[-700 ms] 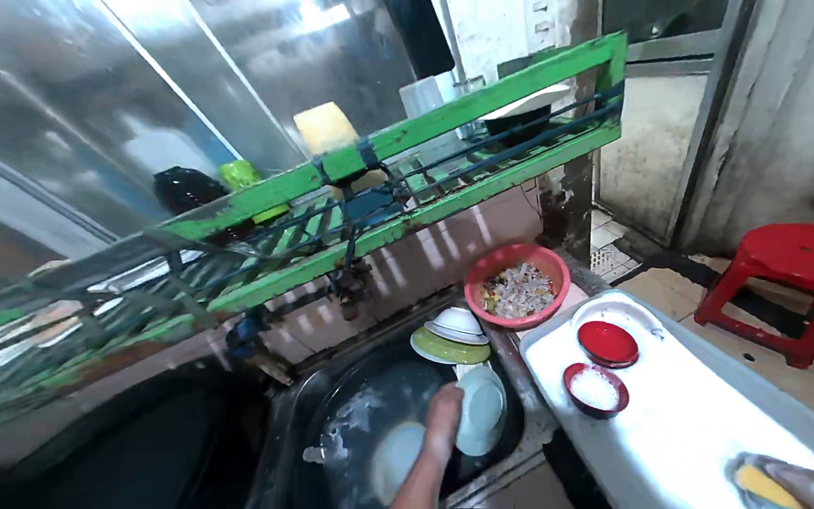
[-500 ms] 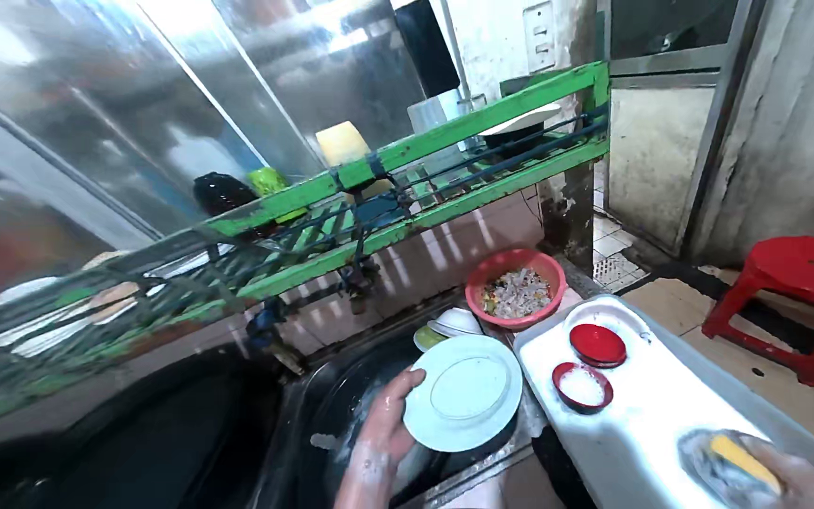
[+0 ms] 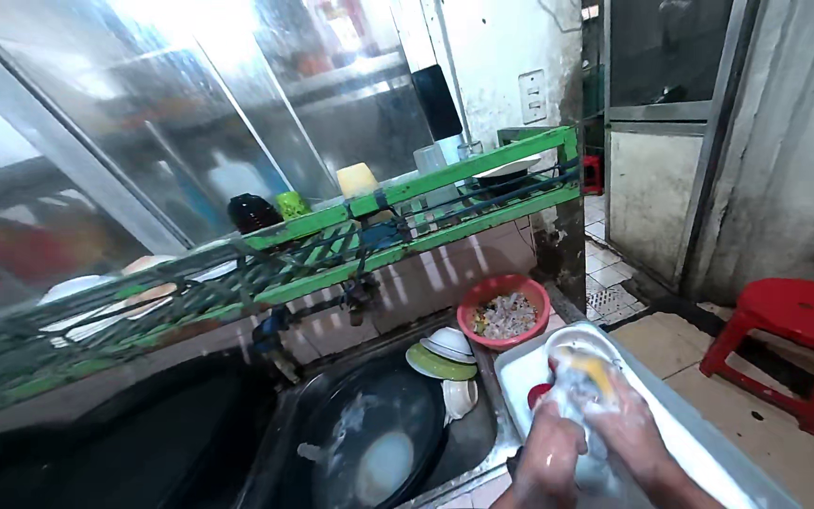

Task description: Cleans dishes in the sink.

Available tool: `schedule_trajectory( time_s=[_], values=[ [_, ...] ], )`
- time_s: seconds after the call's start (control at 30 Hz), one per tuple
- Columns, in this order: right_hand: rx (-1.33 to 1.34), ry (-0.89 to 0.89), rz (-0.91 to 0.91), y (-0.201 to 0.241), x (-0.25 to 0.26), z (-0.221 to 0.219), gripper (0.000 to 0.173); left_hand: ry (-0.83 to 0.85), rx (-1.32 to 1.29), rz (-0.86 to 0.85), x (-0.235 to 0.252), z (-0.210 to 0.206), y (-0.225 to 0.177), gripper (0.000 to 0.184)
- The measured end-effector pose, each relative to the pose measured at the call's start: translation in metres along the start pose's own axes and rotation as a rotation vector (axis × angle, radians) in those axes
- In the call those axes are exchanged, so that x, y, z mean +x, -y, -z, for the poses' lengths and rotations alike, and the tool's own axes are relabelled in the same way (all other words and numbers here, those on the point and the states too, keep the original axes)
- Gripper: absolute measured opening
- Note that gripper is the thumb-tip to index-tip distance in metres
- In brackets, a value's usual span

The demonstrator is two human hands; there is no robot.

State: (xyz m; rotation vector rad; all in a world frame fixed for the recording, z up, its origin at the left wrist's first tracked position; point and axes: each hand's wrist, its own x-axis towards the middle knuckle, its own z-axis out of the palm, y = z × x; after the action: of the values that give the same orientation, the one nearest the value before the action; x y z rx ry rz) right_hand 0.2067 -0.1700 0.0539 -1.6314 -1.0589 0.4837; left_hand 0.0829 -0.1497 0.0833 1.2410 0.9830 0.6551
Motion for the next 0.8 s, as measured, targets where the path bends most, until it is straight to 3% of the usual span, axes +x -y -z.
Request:
schedule_trajectory(
  time_s=[0.07, 0.13, 0.2, 0.27, 0.3, 0.4, 0.5, 0.57, 0.67, 0.73, 0.8],
  values=[
    [-0.071, -0.034, -0.192, -0.015, 0.031, 0.015, 0.059, 0.043, -0.004, 0.008, -0.007, -0.003, 0.002, 0.077],
    [-0.086, -0.030, -0.287, -0.023, 0.041, 0.020, 0.058, 0.056, -0.042, -0.006, -0.005, -0.005, 0.011, 0.080],
    [-0.093, 0.004, -0.120, -0.014, 0.018, 0.007, 0.054, 0.038, -0.013, -0.017, 0.002, -0.002, 0.014, 0.071],
    [-0.059, 0.016, 0.141, -0.006, -0.005, -0.015, 0.060, 0.015, -0.036, -0.128, 0.005, 0.003, 0.021, 0.038],
    [-0.022, 0.021, 0.165, -0.006, -0.005, -0.018, 0.064, 0.014, -0.066, -0.159, 0.004, 0.004, 0.022, 0.034],
    [0.046, -0.027, -0.184, -0.015, 0.035, 0.006, 0.057, 0.098, -0.177, -0.183, -0.004, 0.009, 0.028, 0.067],
    [0.099, -0.135, -0.394, -0.037, 0.065, 0.026, 0.056, 0.157, -0.259, -0.137, -0.012, 0.014, 0.026, 0.066],
    [0.019, -0.111, -0.294, -0.019, 0.059, 0.027, 0.055, 0.221, -0.240, -0.077, -0.004, 0.025, 0.022, 0.048],
    [-0.190, 0.084, 0.141, 0.014, 0.031, 0.003, 0.052, 0.217, -0.025, 0.082, 0.013, 0.028, -0.007, 0.023],
    [-0.159, 0.062, 0.289, 0.017, 0.025, -0.009, 0.049, 0.134, 0.023, 0.022, 0.019, 0.025, -0.009, 0.023],
    [-0.051, -0.041, 0.128, 0.015, 0.035, -0.004, 0.047, 0.098, -0.024, -0.045, 0.016, 0.020, -0.002, 0.047]
  ],
)
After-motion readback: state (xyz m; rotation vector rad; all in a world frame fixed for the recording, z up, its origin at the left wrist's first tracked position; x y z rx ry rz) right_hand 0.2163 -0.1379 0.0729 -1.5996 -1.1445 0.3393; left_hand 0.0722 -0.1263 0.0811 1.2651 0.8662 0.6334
